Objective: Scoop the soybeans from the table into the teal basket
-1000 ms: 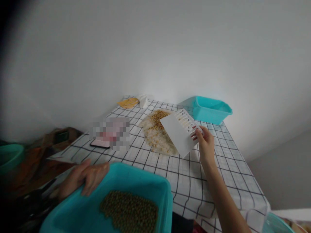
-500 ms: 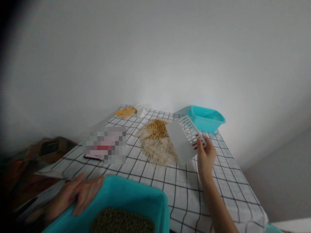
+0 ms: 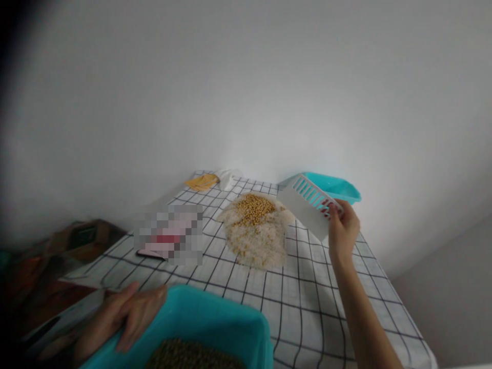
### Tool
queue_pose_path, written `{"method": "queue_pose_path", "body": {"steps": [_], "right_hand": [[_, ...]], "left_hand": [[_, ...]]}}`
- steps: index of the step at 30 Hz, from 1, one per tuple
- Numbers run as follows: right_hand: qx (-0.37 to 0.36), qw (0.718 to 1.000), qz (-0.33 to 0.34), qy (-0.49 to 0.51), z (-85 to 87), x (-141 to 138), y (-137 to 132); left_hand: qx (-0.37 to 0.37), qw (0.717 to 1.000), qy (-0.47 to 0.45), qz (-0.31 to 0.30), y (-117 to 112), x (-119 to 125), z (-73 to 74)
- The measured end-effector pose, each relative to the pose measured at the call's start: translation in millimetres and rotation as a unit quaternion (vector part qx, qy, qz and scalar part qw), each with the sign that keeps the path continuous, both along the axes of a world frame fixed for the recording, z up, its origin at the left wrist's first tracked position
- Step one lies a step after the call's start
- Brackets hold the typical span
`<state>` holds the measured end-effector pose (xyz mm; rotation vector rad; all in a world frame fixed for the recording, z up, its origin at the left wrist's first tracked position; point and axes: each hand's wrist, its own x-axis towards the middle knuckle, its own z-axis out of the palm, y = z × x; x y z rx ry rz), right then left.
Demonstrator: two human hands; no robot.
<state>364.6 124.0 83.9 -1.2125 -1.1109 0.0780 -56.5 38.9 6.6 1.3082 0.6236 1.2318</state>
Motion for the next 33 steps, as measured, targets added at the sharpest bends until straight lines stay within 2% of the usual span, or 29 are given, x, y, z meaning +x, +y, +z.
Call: {"method": "queue_pose_path", "body": {"steps": [3, 7, 13, 19, 23, 29, 33], "right_hand": [[0.007, 0.999, -0.041, -0.010, -2.5, -5, 22], [-0.023, 0.998, -0.042, -0.048, -12.1, -15, 34], [-0.068, 0.991, -0.043, -0.105, -18.9, -26, 34], [-0.059, 0.991, -0.025, -0.121, -18.7, -36, 37], [-0.048, 0.992, -0.004, -0.116, -17.1, -40, 34], [-0.042, 0.991, 0.016, -0.129, -16.3, -40, 30], [-0.043, 0.990, 0.035, -0.126, -16.7, -40, 27]], "left_hand": [[0.001, 1.000, 0.007, -0.007, -1, 0, 2.3], [-0.008, 1.000, -0.011, -0.015, -1, -1, 0.6], [-0.024, 0.999, -0.016, 0.018, 1, -2, -3.0], [-0.055, 0.998, -0.008, 0.033, 2, -3, -4.0], [-0.047, 0.997, -0.051, 0.040, 3, -3, -7.9], [-0.074, 0.996, -0.042, 0.011, 6, -9, -10.2], [-0.014, 0.998, -0.058, -0.015, 7, -8, -13.9]]}}
